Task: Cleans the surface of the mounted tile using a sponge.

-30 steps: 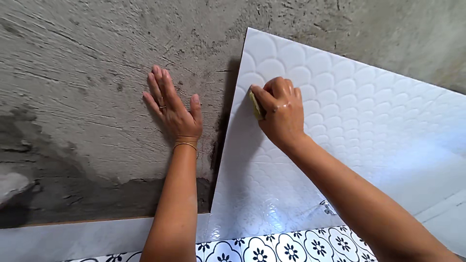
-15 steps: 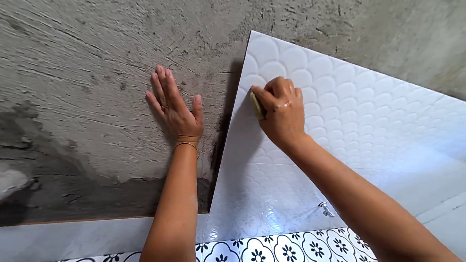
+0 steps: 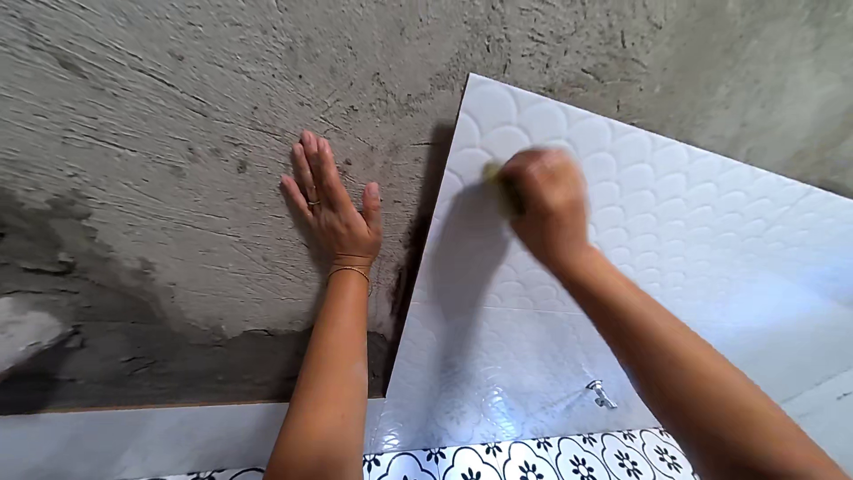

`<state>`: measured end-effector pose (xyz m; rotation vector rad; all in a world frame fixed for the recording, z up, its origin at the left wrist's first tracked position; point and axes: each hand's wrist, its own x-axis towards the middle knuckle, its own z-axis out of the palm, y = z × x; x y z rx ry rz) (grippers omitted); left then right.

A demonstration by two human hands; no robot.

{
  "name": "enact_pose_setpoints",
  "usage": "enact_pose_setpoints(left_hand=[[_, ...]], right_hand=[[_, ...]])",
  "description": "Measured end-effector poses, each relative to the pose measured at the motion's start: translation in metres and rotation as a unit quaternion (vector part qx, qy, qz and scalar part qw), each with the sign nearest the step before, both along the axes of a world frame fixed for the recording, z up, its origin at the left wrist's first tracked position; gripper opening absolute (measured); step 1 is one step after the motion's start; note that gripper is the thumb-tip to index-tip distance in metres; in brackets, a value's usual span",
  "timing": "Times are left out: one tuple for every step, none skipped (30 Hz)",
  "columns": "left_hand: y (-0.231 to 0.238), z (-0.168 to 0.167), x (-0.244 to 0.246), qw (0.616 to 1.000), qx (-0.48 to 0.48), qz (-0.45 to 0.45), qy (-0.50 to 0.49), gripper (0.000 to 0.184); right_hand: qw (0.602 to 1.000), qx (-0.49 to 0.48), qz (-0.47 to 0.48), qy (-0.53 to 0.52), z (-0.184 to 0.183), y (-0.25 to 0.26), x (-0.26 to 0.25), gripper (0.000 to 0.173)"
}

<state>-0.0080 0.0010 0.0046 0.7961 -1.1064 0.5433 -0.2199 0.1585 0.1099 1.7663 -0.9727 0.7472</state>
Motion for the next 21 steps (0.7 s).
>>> enact_pose_setpoints(left_hand=[[0.000,0.000,0.000,1.000,0.000,0.000,0.001,0.076],[0.001,0.000,0.000,1.000,0.004,-0.001,0.002,0.076],[0.002,0.000,0.000,1.000,0.010,-0.002,0.000,0.076],[0.003,-0.001,0.000,1.000,0.015,-0.003,-0.002,0.076],[0.003,0.000,0.001,1.000,0.017,-0.003,-0.003,0.076],[0.003,0.000,0.001,1.000,0.020,-0.003,-0.005,0.076],[0.002,0.000,0.001,1.000,0.020,-0.002,-0.006,0.076],[0.000,0.000,0.001,1.000,0.019,0.000,-0.006,0.076],[-0.001,-0.001,0.000,1.000,0.014,0.003,-0.004,0.076],[-0.001,-0.001,0.000,1.000,0.012,0.003,-0.002,0.076],[0.000,-0.001,0.000,1.000,0.014,0.003,-0.001,0.076],[0.000,-0.001,0.000,1.000,0.018,0.003,0.000,0.076],[0.001,-0.001,0.000,1.000,0.019,0.006,0.000,0.076],[0.001,-0.001,0.000,1.000,0.019,0.007,-0.001,0.076],[0.002,-0.001,0.000,1.000,0.019,0.009,-0.002,0.076],[0.002,0.000,0.000,1.000,0.017,0.008,-0.002,0.077],[0.003,0.000,0.000,1.000,0.015,0.007,-0.003,0.077],[0.003,-0.001,0.000,1.000,0.013,0.005,-0.003,0.077],[0.002,-0.001,-0.001,1.000,0.010,0.003,-0.002,0.076],[0.002,0.000,-0.001,1.000,0.009,0.002,-0.001,0.076],[0.002,0.000,-0.001,1.000,0.008,-0.001,0.000,0.075]], right_hand=[[0.997,-0.026,-0.023,-0.073,0.019,0.001,-0.007,0.022],[0.988,-0.061,-0.033,-0.136,0.034,-0.003,-0.011,0.026],[0.979,-0.098,-0.025,-0.177,0.041,-0.011,-0.013,0.028],[0.974,-0.116,-0.009,-0.193,0.040,-0.020,-0.009,0.029],[0.976,-0.109,0.009,-0.187,0.032,-0.027,0.001,0.029],[0.982,-0.081,0.027,-0.168,0.019,-0.031,0.014,0.030],[0.989,-0.048,0.051,-0.134,0.000,-0.035,0.027,0.031],[0.993,-0.019,0.082,-0.083,-0.021,-0.037,0.038,0.031],[0.994,0.017,0.106,-0.022,-0.044,-0.038,0.044,0.028],[0.990,0.057,0.122,0.043,-0.065,-0.038,0.046,0.026],[0.982,0.095,0.128,0.106,-0.082,-0.037,0.041,0.025],[0.971,0.118,0.134,0.160,-0.091,-0.036,0.033,0.024],[0.962,0.124,0.145,0.194,-0.091,-0.035,0.024,0.025],[0.959,0.122,0.156,0.202,-0.082,-0.035,0.016,0.026],[0.961,0.110,0.162,0.193,-0.067,-0.035,0.010,0.027],[0.968,0.082,0.162,0.172,-0.046,-0.035,0.006,0.026],[0.977,0.043,0.154,0.137,-0.021,-0.036,0.004,0.024],[0.986,0.005,0.141,0.090,0.005,-0.037,0.004,0.023],[0.990,-0.028,0.131,0.039,0.030,-0.039,0.004,0.023],[0.990,-0.059,0.127,-0.005,0.050,-0.042,0.006,0.022],[0.987,-0.089,0.127,-0.033,0.061,-0.045,0.008,0.022]])
